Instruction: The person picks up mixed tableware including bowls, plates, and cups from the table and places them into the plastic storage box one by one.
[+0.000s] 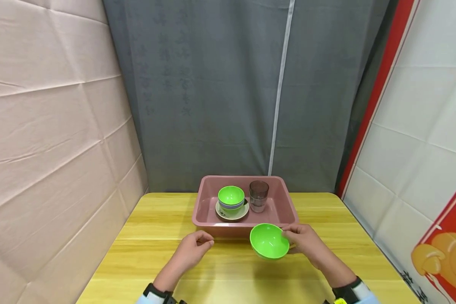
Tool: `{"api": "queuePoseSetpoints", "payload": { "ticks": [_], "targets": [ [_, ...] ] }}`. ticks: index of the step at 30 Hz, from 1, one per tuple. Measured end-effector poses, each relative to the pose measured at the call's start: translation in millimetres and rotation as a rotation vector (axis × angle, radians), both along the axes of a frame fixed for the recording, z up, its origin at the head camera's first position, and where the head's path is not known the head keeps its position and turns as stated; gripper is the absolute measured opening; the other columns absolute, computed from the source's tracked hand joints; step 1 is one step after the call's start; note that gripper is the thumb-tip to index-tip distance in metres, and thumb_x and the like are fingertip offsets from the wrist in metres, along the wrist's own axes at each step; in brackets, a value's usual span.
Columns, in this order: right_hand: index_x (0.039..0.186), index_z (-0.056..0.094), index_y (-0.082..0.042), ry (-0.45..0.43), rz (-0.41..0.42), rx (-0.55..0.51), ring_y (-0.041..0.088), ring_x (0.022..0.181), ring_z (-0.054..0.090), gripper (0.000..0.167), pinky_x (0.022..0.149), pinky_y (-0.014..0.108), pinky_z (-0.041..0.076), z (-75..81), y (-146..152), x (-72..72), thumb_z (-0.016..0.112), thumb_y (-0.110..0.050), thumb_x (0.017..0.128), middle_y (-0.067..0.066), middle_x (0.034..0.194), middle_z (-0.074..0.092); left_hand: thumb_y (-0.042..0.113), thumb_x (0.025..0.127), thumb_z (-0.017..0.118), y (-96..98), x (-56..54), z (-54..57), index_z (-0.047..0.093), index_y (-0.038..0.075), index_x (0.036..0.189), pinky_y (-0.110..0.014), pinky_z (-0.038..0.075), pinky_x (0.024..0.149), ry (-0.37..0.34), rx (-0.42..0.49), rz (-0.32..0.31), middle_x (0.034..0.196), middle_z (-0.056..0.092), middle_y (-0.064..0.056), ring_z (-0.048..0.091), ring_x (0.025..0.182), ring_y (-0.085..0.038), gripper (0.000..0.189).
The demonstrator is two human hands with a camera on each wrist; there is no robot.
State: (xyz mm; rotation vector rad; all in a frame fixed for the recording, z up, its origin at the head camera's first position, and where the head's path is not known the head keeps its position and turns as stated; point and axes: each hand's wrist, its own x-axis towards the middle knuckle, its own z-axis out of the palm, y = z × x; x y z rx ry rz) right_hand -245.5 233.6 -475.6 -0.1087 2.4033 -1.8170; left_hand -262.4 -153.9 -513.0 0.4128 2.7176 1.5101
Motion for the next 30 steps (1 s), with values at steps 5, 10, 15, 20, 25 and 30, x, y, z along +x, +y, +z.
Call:
{"api": "queuePoseSetpoints", "payload": {
  "ticks": [5, 10, 15, 20, 25, 30],
  "targets": [
    [0.120, 0.072, 0.012, 0.006, 0.024, -0.014, 0.024, 0.087, 0.072, 0.029, 0.078, 0.049, 0.068, -10.4, -18, -1.8, 0.063, -0.014, 0.109, 0.013, 0.111, 0.071, 0.022, 0.105, 0.076, 13.2, -0.2, -2.2, 0.077, 0.013, 0.111, -0.039, 0.058, 0.080, -0.006, 0.037, -0.036, 0.104, 0.075, 0.001, 0.067, 0.097, -0.017, 0.011],
    [0.117, 0.072, 0.013, 0.031, 0.035, -0.030, 0.023, 0.082, 0.073, 0.027, 0.075, 0.050, 0.068, -23.7, -36, -4.5, 0.064, -0.011, 0.107, 0.009, 0.099, 0.074, 0.018, 0.105, 0.075, 27.8, -0.6, -6.4, 0.077, 0.011, 0.110, -0.032, 0.056, 0.076, 0.025, 0.096, -0.063, 0.102, 0.075, -0.002, 0.066, 0.090, -0.016, 0.010],
    [0.111, 0.071, 0.015, 0.059, 0.015, -0.034, 0.021, 0.077, 0.070, 0.023, 0.072, 0.052, 0.068, -36.1, -53, -5.8, 0.066, -0.006, 0.103, 0.004, 0.090, 0.072, 0.016, 0.106, 0.073, 40.8, 2.3, -10.7, 0.075, 0.000, 0.114, -0.029, 0.058, 0.072, -0.010, 0.207, -0.074, 0.100, 0.075, -0.011, 0.071, 0.090, -0.024, 0.018],
    [0.108, 0.073, 0.013, 0.074, -0.015, -0.011, 0.019, 0.075, 0.068, 0.020, 0.070, 0.049, 0.068, -41.8, -62, -2.7, 0.069, -0.004, 0.099, 0.004, 0.086, 0.071, 0.012, 0.105, 0.073, 51.9, 5.4, -14.6, 0.070, -0.008, 0.121, -0.035, 0.066, 0.075, -0.106, 0.356, -0.079, 0.101, 0.072, -0.009, 0.071, 0.090, -0.023, 0.026],
    [0.107, 0.073, 0.013, 0.071, -0.021, -0.023, 0.018, 0.074, 0.068, 0.019, 0.069, 0.048, 0.068, -46.1, -68, -0.2, 0.070, -0.004, 0.098, 0.004, 0.087, 0.072, 0.007, 0.101, 0.074, 57.3, 8.5, -17.0, 0.070, -0.008, 0.121, -0.034, 0.067, 0.077, -0.151, 0.405, -0.091, 0.104, 0.070, -0.009, 0.068, 0.091, -0.018, 0.026],
    [0.109, 0.072, 0.014, 0.053, -0.049, -0.045, 0.019, 0.076, 0.068, 0.020, 0.071, 0.050, 0.068, -51.6, -71, 0.5, 0.069, -0.004, 0.101, 0.005, 0.090, 0.072, 0.005, 0.099, 0.073, 59.8, 10.2, -20.1, 0.070, -0.008, 0.121, -0.036, 0.067, 0.077, -0.163, 0.409, -0.083, 0.103, 0.067, -0.010, 0.065, 0.088, -0.018, 0.025]
  ]
}}
